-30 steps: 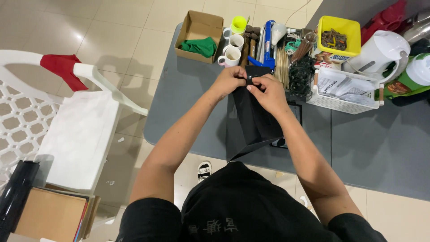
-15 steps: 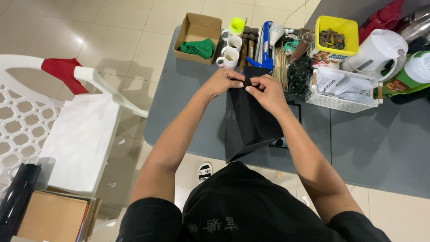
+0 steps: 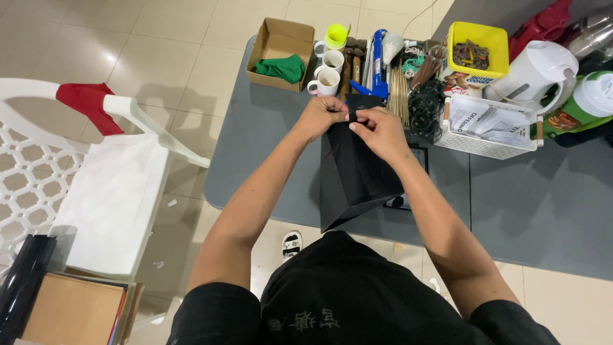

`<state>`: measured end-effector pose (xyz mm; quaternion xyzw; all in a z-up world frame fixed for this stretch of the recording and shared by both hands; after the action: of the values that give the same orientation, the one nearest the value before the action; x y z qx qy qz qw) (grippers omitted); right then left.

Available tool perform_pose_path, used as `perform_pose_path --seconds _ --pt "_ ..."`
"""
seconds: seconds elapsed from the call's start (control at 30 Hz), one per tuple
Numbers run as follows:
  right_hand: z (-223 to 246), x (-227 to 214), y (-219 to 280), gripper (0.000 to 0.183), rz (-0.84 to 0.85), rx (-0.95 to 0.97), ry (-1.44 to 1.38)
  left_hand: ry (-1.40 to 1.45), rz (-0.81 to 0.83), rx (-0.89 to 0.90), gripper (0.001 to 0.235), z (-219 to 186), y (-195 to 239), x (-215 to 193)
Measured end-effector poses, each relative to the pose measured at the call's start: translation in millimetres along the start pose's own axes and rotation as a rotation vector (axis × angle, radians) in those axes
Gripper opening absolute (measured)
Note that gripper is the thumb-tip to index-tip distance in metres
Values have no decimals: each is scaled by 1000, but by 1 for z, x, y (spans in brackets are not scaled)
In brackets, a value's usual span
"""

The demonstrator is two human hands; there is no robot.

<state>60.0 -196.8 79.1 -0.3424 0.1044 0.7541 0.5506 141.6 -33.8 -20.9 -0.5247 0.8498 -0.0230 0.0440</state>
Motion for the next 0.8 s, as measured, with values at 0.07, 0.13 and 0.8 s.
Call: perform_pose_path --seconds 0.07,0.13,0.8 --pt "-3 0 0 32 -5 -3 -7 -28 8 7 16 -2 2 0" --pt "-5 0 0 32 -8 -9 -15 -57 14 15 16 -4 5 0" --pt "7 0 2 16 -89 -69 212 -90 -109 98 15 8 1 6"
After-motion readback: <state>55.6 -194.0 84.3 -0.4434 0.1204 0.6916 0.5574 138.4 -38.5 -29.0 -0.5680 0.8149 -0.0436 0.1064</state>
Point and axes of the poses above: each hand's wrist, its own y-axis away from the middle knuckle, its own x-axis out of the palm, z = x × y, the point moved 7 cm from there along -y, towards the middle knuckle, and after that the axes turned 9 degrees about z, right-handed, at the moved point
